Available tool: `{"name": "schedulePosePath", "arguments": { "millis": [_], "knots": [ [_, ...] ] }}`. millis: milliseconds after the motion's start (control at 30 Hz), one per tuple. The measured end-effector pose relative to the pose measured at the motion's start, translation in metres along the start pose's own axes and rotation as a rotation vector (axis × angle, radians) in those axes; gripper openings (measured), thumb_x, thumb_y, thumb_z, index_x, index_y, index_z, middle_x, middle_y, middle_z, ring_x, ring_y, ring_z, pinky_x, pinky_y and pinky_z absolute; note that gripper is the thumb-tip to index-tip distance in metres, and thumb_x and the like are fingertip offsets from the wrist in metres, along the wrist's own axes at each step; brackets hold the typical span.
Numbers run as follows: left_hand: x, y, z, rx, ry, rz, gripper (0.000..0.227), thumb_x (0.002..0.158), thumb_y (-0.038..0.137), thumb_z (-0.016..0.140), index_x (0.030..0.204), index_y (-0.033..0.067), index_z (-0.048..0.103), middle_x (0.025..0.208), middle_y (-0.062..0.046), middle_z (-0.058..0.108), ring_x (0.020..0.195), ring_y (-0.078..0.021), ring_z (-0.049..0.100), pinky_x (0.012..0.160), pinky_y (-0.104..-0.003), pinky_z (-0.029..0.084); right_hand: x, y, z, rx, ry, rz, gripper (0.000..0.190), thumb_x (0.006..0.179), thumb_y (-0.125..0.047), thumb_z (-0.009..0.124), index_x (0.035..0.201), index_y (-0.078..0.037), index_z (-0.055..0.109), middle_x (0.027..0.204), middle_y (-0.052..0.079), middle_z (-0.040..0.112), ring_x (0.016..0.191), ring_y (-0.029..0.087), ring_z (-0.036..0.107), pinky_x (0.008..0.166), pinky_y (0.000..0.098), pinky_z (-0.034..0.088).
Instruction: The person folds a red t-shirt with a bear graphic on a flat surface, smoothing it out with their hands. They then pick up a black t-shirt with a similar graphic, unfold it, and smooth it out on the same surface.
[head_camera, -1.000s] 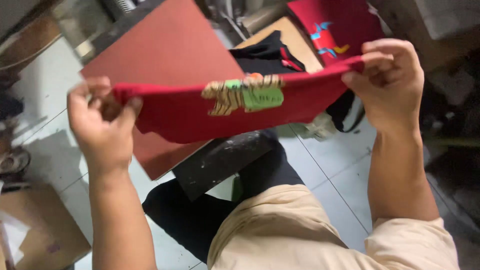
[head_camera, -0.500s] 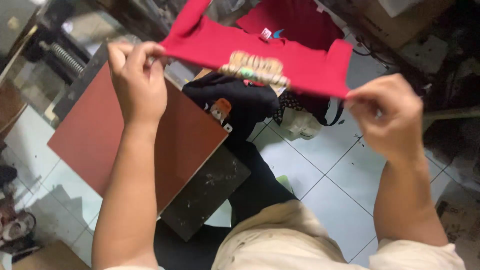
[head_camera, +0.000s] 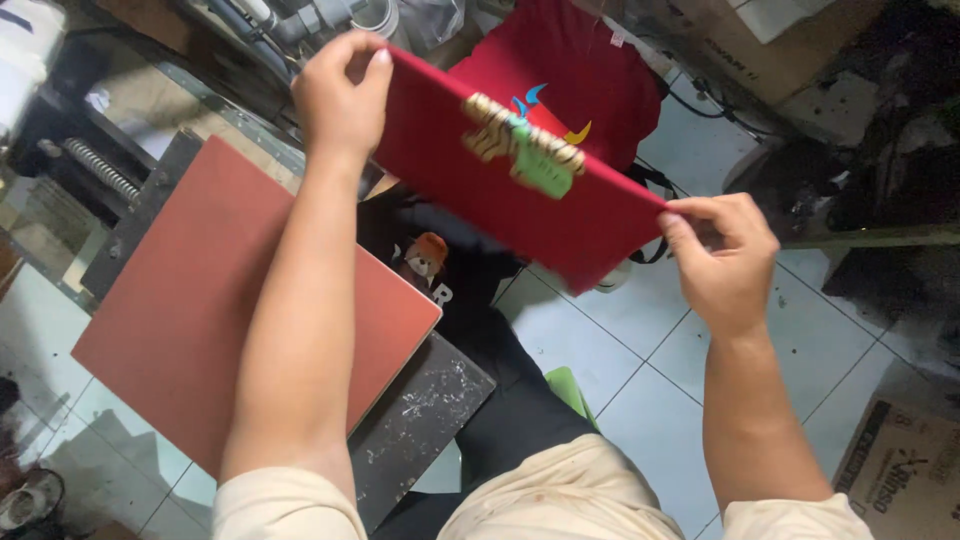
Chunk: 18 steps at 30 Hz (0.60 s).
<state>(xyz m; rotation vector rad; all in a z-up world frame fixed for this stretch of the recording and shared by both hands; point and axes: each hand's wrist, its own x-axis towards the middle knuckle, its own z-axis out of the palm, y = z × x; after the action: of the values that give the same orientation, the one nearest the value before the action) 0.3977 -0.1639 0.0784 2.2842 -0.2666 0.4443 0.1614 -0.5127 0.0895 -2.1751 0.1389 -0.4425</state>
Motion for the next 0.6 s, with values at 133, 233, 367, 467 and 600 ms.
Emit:
{"name": "schedulePosePath", "arguments": {
  "millis": [133, 233, 367, 467, 600],
  "knots": [
    [0.026, 0.025, 0.019, -0.09, -0.015, -0.007, 0.016, 0.09, 0.018, 0.065, 0.098, 0.0195, 0.078, 0.093, 0.006, 0.081, 0.085, -0.0098, 0.075, 0.078, -0.029, 0.057, 0.008, 0.008, -0.013, -0.089, 0.131, -0.154, 0.008, 0.106, 0.005, 0.08, 0.112, 0.002, 0.076, 0.103, 0.018, 0.066, 0.088, 0.026, 0.06, 0.077, 0.0347, 0.047],
    [0.031, 0.014, 0.038, -0.11, 0.084, 0.06, 0.019, 0.091, 0.019, 0.063, 0.099, 0.0113, 0.079, 0.093, -0.002, 0.084, 0.083, -0.0152, 0.081, 0.072, -0.031, 0.06, 0.01, 0.012, -0.007, -0.125, 0.136, -0.206, 0.013, 0.105, 0.008, 0.083, 0.114, 0.001, 0.077, 0.101, 0.017, 0.065, 0.09, 0.026, 0.059, 0.08, 0.036, 0.045],
    [0.006, -0.004, 0.048, -0.142, -0.219, -0.081, 0.051, 0.093, 0.02, 0.063, 0.139, 0.0177, 0.041, 0.137, -0.01, 0.056, 0.124, -0.0276, 0.054, 0.103, -0.037, 0.043, 0.013, 0.059, 0.045, -0.169, 0.007, -0.196, 0.017, 0.096, 0.002, 0.078, 0.112, -0.005, 0.078, 0.099, 0.013, 0.068, 0.091, 0.026, 0.061, 0.077, 0.0361, 0.047],
    [-0.03, -0.017, 0.048, 0.005, -0.5, -0.345, 0.09, 0.098, 0.029, 0.068, 0.162, 0.0215, 0.005, 0.169, -0.019, 0.022, 0.155, -0.0355, 0.026, 0.12, -0.046, 0.029, -0.01, 0.13, 0.096, -0.248, -0.182, -0.06, 0.034, 0.093, -0.005, 0.074, 0.126, -0.008, 0.071, 0.106, 0.013, 0.064, 0.088, 0.026, 0.062, 0.084, 0.0398, 0.05],
    [-0.075, -0.049, 0.036, 0.125, -0.562, -0.235, 0.07, 0.098, 0.022, 0.064, 0.157, 0.0037, 0.031, 0.162, -0.022, 0.032, 0.151, -0.0362, 0.028, 0.121, -0.046, 0.025, -0.05, 0.165, 0.14, -0.296, -0.379, 0.07, 0.021, 0.093, -0.014, 0.072, 0.112, -0.008, 0.075, 0.102, 0.013, 0.065, 0.097, 0.032, 0.063, 0.086, 0.0461, 0.05]
  ]
}}
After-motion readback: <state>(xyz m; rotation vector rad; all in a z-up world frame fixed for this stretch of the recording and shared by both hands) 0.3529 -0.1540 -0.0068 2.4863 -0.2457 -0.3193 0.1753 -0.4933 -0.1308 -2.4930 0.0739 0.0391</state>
